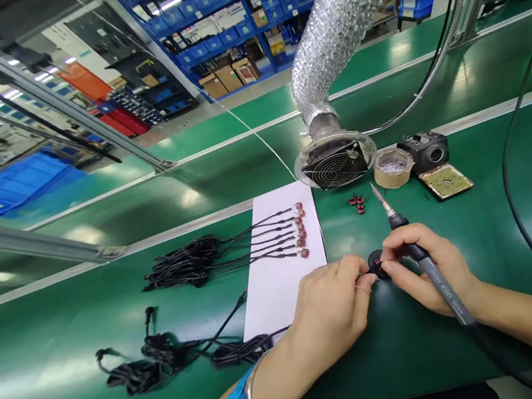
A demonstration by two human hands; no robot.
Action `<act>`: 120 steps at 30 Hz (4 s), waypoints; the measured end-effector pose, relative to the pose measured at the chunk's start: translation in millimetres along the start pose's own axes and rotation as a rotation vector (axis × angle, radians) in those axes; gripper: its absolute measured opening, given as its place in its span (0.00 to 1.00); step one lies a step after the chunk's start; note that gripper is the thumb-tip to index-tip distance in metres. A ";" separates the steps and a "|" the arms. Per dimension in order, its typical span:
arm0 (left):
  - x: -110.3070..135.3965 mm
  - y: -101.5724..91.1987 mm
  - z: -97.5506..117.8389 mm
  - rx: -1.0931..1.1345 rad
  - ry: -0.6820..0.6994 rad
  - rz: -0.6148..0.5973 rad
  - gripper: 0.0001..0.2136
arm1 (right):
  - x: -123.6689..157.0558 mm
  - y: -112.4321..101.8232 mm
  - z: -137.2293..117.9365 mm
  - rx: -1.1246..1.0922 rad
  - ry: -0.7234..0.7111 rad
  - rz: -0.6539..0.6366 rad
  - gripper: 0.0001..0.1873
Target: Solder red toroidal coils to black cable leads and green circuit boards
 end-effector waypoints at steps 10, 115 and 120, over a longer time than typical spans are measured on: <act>-11.7 49.4 -15.4 0.706 -0.262 -0.520 0.16 | -2.1 0.5 9.3 0.012 -0.003 0.004 0.11; -1.8 84.5 -58.1 0.905 -0.649 -0.547 0.07 | -6.3 -4.5 -4.9 0.117 -0.269 -0.278 0.23; -1.5 83.6 -55.5 0.900 -0.640 -0.554 0.07 | -6.7 -23.4 -12.9 0.118 -0.164 -0.264 0.19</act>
Point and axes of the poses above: each hand's wrist, its own x-axis away from the middle knuckle, its own y-axis out of the palm, z = x × y, the point moved 9 cm from there along -x, towards the middle knuckle, and after that the axes turned 13 degrees about -y, right-handed, at the moved point
